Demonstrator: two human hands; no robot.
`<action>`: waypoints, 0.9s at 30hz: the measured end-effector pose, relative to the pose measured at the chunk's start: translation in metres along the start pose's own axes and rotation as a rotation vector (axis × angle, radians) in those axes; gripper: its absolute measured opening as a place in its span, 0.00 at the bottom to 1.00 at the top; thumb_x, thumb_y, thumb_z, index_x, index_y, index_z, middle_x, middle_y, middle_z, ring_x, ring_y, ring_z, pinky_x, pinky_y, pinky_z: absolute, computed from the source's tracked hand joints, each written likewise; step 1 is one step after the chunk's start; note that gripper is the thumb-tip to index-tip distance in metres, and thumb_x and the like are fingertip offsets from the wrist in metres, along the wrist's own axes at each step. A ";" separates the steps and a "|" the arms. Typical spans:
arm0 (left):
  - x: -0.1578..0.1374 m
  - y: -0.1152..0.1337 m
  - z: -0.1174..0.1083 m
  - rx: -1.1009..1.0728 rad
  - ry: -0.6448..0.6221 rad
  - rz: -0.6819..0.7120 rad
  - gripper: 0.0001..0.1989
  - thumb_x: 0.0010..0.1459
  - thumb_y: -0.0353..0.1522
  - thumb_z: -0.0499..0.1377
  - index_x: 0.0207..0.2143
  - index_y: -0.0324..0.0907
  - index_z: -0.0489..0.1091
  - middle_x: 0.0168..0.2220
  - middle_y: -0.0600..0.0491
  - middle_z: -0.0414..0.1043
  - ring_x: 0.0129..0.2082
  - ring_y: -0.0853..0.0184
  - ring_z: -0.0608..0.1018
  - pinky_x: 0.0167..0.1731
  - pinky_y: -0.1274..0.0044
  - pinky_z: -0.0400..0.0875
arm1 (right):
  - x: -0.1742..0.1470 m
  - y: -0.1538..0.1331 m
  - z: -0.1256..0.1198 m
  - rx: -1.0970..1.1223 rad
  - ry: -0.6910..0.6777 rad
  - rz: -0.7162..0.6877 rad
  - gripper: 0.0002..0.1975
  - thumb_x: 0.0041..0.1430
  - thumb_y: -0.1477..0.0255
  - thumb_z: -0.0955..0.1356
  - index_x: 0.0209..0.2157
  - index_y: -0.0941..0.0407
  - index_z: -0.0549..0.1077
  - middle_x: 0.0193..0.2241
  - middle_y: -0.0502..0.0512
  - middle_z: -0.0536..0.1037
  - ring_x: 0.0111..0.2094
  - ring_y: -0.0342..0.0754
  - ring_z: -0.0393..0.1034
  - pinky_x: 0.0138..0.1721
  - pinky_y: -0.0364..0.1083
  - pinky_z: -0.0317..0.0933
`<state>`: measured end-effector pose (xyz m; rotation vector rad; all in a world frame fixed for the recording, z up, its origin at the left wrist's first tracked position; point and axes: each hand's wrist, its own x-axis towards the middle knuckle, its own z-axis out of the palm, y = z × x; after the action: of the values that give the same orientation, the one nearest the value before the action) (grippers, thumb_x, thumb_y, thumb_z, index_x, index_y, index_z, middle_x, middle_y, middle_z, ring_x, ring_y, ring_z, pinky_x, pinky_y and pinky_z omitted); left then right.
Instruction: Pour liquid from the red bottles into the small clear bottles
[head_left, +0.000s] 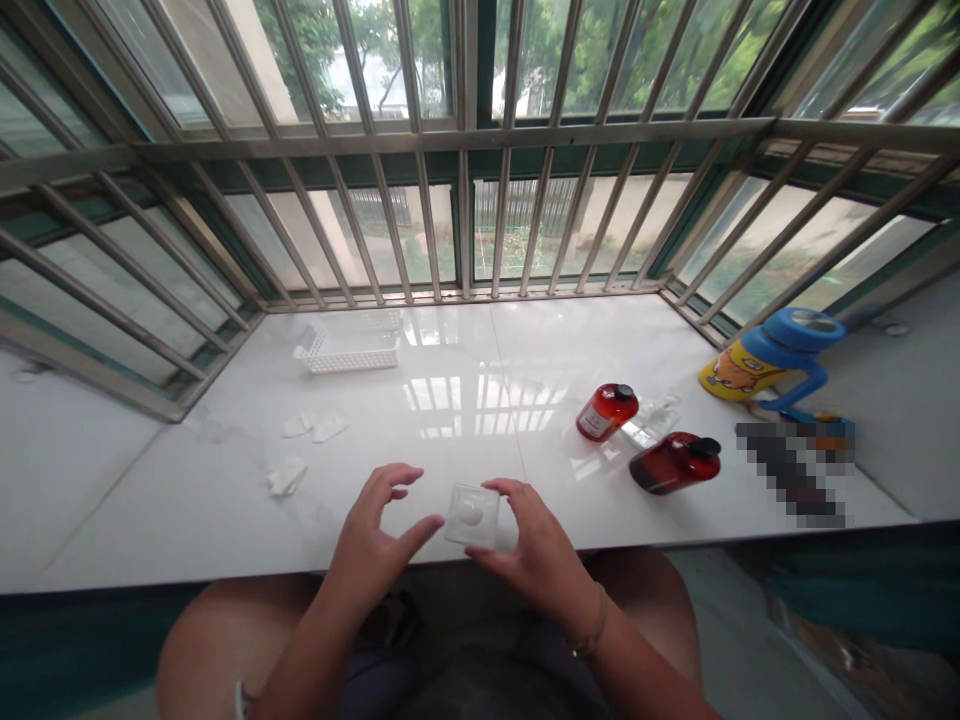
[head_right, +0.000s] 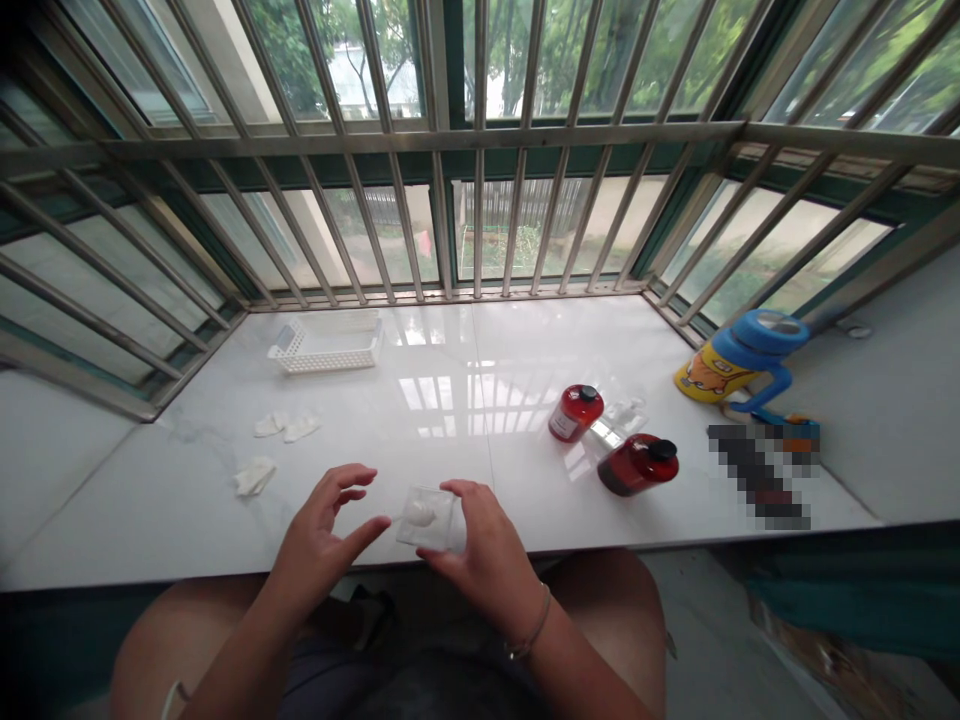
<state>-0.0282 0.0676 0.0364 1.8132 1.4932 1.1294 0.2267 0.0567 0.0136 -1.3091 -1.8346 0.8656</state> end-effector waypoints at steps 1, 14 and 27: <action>-0.002 0.004 0.002 -0.005 -0.035 0.016 0.25 0.57 0.41 0.74 0.55 0.50 0.75 0.57 0.46 0.75 0.57 0.52 0.79 0.53 0.63 0.80 | -0.001 -0.002 0.002 0.008 -0.007 -0.007 0.35 0.53 0.71 0.80 0.60 0.49 0.67 0.55 0.59 0.77 0.57 0.62 0.74 0.59 0.63 0.72; 0.004 -0.009 -0.019 0.037 0.060 -0.039 0.24 0.62 0.42 0.69 0.58 0.49 0.71 0.60 0.46 0.73 0.61 0.52 0.77 0.61 0.59 0.76 | -0.006 -0.007 0.002 0.057 -0.055 0.021 0.37 0.53 0.70 0.81 0.61 0.49 0.67 0.57 0.59 0.75 0.59 0.60 0.72 0.62 0.61 0.69; 0.010 -0.021 -0.025 0.049 0.238 -0.143 0.25 0.60 0.45 0.71 0.54 0.47 0.72 0.56 0.47 0.76 0.58 0.52 0.79 0.64 0.52 0.73 | -0.010 -0.018 -0.002 0.078 -0.088 0.034 0.39 0.49 0.72 0.82 0.60 0.50 0.69 0.56 0.58 0.76 0.58 0.58 0.73 0.61 0.57 0.69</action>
<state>-0.0604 0.0800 0.0343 1.6179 1.7693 1.2818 0.2217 0.0429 0.0283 -1.2752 -1.8312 1.0173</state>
